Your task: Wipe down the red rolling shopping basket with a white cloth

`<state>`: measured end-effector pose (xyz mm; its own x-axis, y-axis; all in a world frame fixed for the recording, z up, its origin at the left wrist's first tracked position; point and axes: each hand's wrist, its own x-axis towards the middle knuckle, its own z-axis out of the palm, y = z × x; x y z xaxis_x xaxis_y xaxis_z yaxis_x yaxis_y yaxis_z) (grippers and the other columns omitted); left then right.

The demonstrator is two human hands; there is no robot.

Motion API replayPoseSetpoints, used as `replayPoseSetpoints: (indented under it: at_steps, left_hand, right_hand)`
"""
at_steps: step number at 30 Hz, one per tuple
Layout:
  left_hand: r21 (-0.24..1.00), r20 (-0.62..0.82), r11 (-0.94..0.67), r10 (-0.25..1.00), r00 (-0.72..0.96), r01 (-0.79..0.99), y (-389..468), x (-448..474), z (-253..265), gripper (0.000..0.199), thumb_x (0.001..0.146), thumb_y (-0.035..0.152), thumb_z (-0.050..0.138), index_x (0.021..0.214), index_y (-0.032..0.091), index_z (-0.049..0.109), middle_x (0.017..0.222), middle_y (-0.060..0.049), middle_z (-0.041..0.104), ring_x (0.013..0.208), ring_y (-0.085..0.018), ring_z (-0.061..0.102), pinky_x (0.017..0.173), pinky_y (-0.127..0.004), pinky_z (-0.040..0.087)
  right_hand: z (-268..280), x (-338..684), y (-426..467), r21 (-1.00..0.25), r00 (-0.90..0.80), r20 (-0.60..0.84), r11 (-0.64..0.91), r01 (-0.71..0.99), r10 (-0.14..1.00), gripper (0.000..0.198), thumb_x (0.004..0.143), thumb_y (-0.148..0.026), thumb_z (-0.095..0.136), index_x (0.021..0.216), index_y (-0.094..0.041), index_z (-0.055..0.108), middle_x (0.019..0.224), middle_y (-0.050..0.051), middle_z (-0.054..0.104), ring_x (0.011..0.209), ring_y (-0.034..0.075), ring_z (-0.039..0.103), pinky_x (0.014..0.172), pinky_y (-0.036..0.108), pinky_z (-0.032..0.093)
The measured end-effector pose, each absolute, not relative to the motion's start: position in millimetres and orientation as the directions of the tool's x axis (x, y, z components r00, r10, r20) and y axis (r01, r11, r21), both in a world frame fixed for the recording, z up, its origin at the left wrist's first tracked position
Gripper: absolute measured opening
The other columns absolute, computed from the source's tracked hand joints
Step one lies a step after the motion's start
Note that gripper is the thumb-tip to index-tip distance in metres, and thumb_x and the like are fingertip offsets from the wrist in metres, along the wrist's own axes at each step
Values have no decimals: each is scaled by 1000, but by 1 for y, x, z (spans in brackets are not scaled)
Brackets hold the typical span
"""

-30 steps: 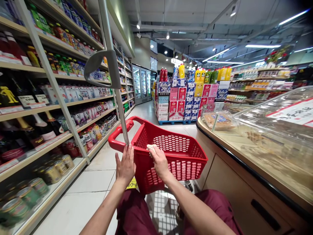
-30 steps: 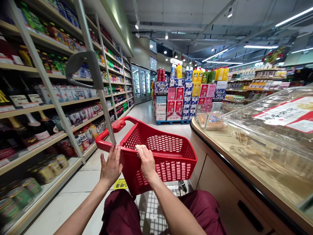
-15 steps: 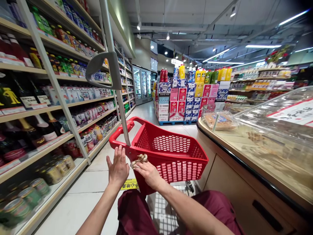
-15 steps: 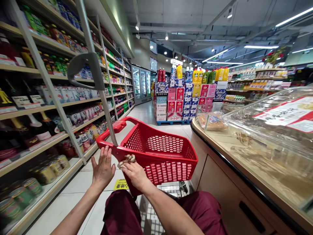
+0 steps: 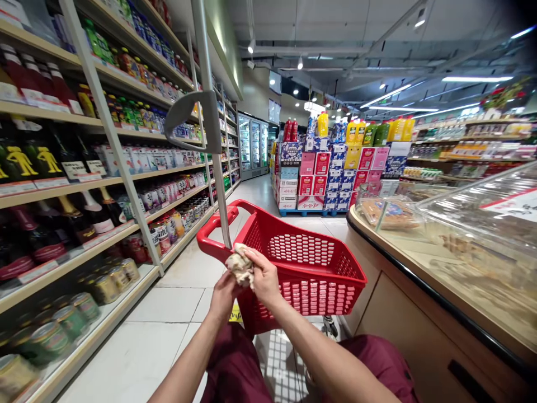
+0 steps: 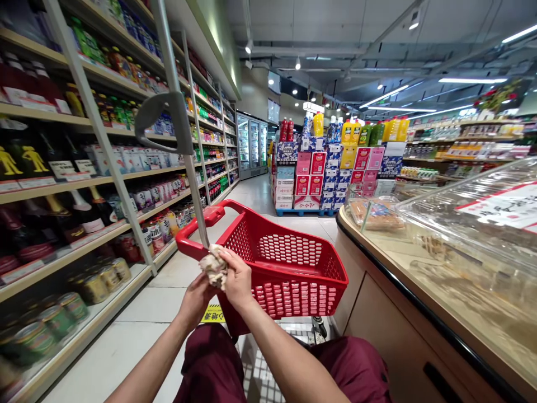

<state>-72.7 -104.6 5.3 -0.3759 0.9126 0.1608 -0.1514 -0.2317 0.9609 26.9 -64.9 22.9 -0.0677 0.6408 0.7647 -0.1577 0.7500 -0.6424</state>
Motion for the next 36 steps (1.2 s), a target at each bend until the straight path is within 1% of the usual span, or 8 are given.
replayPoseSetpoints:
  at_steps: [3, 7, 12, 16, 20, 26, 32, 36]
  left_hand:
    - [931, 61, -187, 926, -373, -313, -107, -60, 17, 35, 55, 30, 67, 87, 18, 61, 84, -2, 67, 81, -18, 61, 67, -26, 49]
    - [891, -30, -168, 905, -425, -421, -112, -64, 27, 29, 53, 24, 66, 80, 18, 60, 68, 3, 64, 62, -10, 57, 58, -20, 45]
    - [968, -84, 29, 973, -214, -247, -119, -94, 47, 28, 53, 23, 65, 80, 16, 61, 75, -2, 66, 69, -13, 59, 69, -28, 46]
    - [949, 285, -171, 828, -483, 266, -106, -117, 86, 37, 63, 26, 56, 98, 16, 58, 105, -9, 63, 100, -23, 56, 91, -40, 40]
    - [523, 721, -42, 555, -415, 851, -84, -126, 117, 58, 67, 20, 50, 124, 14, 41, 139, -12, 35, 130, -25, 26, 108, -44, 17]
    - [248, 724, 105, 640, -257, 963, -82, -137, 85, 62, 73, 18, 42, 132, 11, 26, 143, -17, 25, 134, -28, 15, 106, -54, 14]
    - [158, 733, 130, 649, -204, 979, -85, -135, 70, 61, 74, 17, 41, 132, 9, 25, 143, -19, 25, 134, -29, 14, 104, -57, 16]
    - [154, 724, 126, 661, -199, 980, -88, -133, 66, 62, 74, 16, 40, 133, 9, 24, 143, -18, 24, 134, -28, 13, 105, -57, 14]
  right_hand:
    - [21, 30, -68, -627, -79, 779, 774, -90, 622, 44, 78, -6, 37, 108, -25, 62, 116, 2, 59, 109, 15, 54, 98, 35, 43]
    - [6, 36, -77, -491, -321, 821, 871, 30, 473, 47, 80, -12, 45, 126, -22, 47, 133, 6, 44, 122, 19, 41, 102, 38, 38]
    - [12, 32, -66, -298, -407, 856, 948, 114, 318, 47, 82, -14, 47, 128, -24, 43, 132, 7, 45, 122, 16, 40, 101, 34, 39]
    - [103, 11, -32, -30, -288, 952, 964, 263, 109, 35, 88, -15, 41, 119, -23, 53, 128, 5, 50, 130, 17, 27, 108, 38, 28]
    - [180, -7, -2, 178, -423, 906, 911, 372, -5, 41, 88, -10, 36, 126, -23, 46, 137, 0, 39, 135, 18, 10, 111, 45, 14]
    - [127, -2, 6, 355, -740, 652, 929, 103, -167, 35, 86, -13, 45, 119, -21, 53, 126, 2, 52, 129, 17, 30, 110, 40, 25]
    - [160, -5, 8, 241, -583, 810, 942, 235, -62, 35, 89, -13, 39, 121, -20, 50, 134, 2, 43, 134, 22, 16, 110, 51, 16]
    - [131, -1, 2, 294, -695, 714, 937, 190, -83, 33, 88, -16, 43, 119, -19, 52, 131, 5, 47, 131, 22, 24, 109, 46, 23]
